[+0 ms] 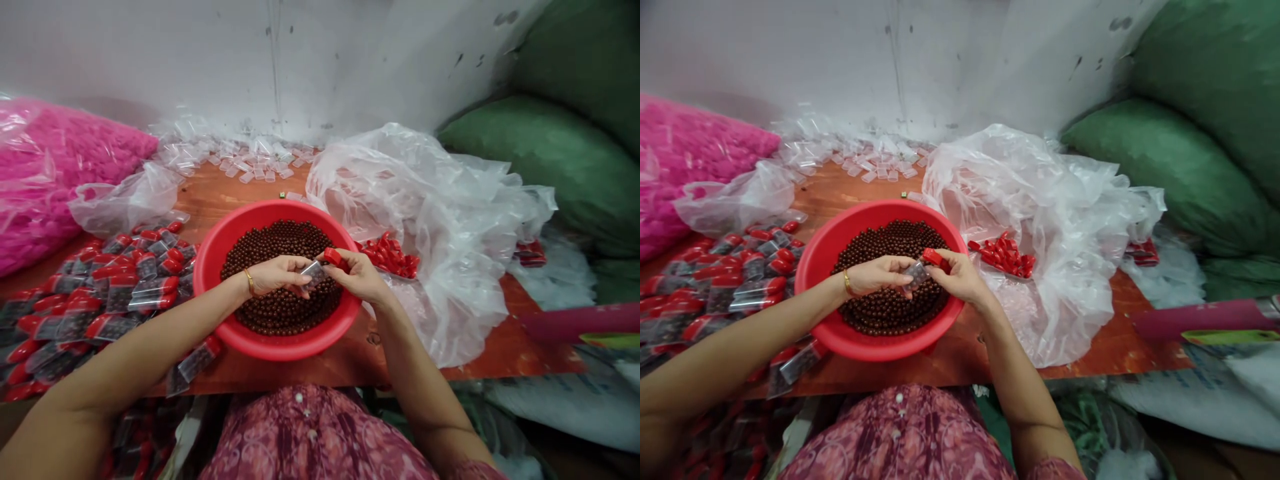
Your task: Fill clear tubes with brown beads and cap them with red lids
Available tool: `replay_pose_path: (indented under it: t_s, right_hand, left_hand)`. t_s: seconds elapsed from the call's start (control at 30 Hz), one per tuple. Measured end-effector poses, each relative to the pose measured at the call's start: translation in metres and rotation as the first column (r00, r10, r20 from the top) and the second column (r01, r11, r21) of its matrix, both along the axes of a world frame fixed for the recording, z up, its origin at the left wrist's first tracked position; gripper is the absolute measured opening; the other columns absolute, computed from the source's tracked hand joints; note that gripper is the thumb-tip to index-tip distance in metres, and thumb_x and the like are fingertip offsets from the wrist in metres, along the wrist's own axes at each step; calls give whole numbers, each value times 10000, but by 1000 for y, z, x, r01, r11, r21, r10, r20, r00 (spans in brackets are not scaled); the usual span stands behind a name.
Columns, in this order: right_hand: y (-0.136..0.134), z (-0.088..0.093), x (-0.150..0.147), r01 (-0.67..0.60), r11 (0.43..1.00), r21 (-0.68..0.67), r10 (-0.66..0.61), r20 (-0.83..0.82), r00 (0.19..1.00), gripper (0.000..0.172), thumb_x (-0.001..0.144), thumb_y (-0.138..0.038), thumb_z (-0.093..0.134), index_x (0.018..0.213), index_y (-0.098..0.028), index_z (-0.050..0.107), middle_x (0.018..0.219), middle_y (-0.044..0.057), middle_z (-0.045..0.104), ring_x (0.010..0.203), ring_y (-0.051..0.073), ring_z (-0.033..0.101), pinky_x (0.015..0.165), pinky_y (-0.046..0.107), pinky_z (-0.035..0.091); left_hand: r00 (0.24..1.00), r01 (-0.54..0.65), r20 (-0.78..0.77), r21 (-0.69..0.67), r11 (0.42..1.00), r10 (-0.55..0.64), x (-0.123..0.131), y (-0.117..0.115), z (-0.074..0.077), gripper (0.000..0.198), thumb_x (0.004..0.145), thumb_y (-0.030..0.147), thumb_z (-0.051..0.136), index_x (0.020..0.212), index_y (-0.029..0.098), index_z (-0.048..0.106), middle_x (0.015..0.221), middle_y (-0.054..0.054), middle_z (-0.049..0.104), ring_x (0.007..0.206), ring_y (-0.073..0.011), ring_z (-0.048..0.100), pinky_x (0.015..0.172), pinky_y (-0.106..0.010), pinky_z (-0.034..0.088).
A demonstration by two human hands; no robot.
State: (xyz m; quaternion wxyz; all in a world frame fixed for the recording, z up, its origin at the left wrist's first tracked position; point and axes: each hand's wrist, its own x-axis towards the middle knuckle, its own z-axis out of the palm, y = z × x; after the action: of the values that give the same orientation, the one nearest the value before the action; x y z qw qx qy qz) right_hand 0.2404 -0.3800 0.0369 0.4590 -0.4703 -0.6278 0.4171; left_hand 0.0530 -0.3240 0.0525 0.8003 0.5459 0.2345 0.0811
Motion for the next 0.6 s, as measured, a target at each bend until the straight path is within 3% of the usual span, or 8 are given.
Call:
replay_pose_path:
  t_s: [0.13, 0.27, 0.33, 0.47, 0.53, 0.6]
  right_hand:
    - [2, -1, -3, -21, 996, 84, 11, 117, 993, 141, 731, -230, 532, 787, -132, 617, 719, 14, 612, 656, 111, 545, 633, 222, 447]
    - [6, 1, -2, 74, 989, 125, -92, 143, 985, 207, 771, -287, 534, 887, -137, 615, 765, 20, 603, 699, 115, 543, 673, 230, 456]
    - [5, 1, 0, 129, 989, 65, -135, 97, 986, 324, 813, -373, 497, 1026, -146, 588, 726, 9, 566, 644, 109, 520, 608, 227, 460]
    - [-3, -1, -2, 106, 990, -91, -107, -1, 994, 516, 889, -513, 321, 1203, -156, 521, 579, -29, 450, 461, 96, 417, 425, 219, 410]
    - [-8, -1, -6, 111, 993, -45, -110, 28, 994, 499, 889, -512, 351, 1199, -174, 549, 622, -7, 521, 542, 113, 509, 525, 240, 480]
    - [-10, 1, -10, 124, 992, 27, -126, 78, 989, 467, 889, -482, 388, 1207, -189, 563, 800, 30, 633, 768, 152, 608, 733, 288, 521]
  left_hand:
    - [996, 81, -27, 3, 997, -81, 0, -1, -3, 469, 602, 393, 766, 927, 113, 576, 812, -15, 570, 711, -94, 555, 645, -244, 513]
    - [1000, 14, -3, 33, 999, -14, 3, -1, -2, 460, 612, 387, 759, 930, 125, 554, 842, -14, 565, 733, -93, 553, 673, -254, 507]
    - [999, -42, 2, 68, 997, 42, 4, -1, -1, 469, 619, 396, 750, 939, 130, 531, 852, -18, 572, 726, -92, 557, 676, -252, 496]
    - [993, -120, 9, 158, 980, 120, 6, -4, -1, 490, 639, 416, 720, 959, 140, 473, 821, -11, 567, 688, -88, 552, 648, -236, 465]
    - [987, -159, 26, 230, 960, 158, 8, -6, -2, 453, 661, 405, 692, 946, 143, 458, 791, 8, 533, 658, -77, 524, 622, -224, 447]
    - [981, -193, 34, 342, 919, 193, 9, -8, -2, 383, 709, 386, 632, 949, 144, 458, 752, 26, 492, 623, -71, 480, 592, -217, 425]
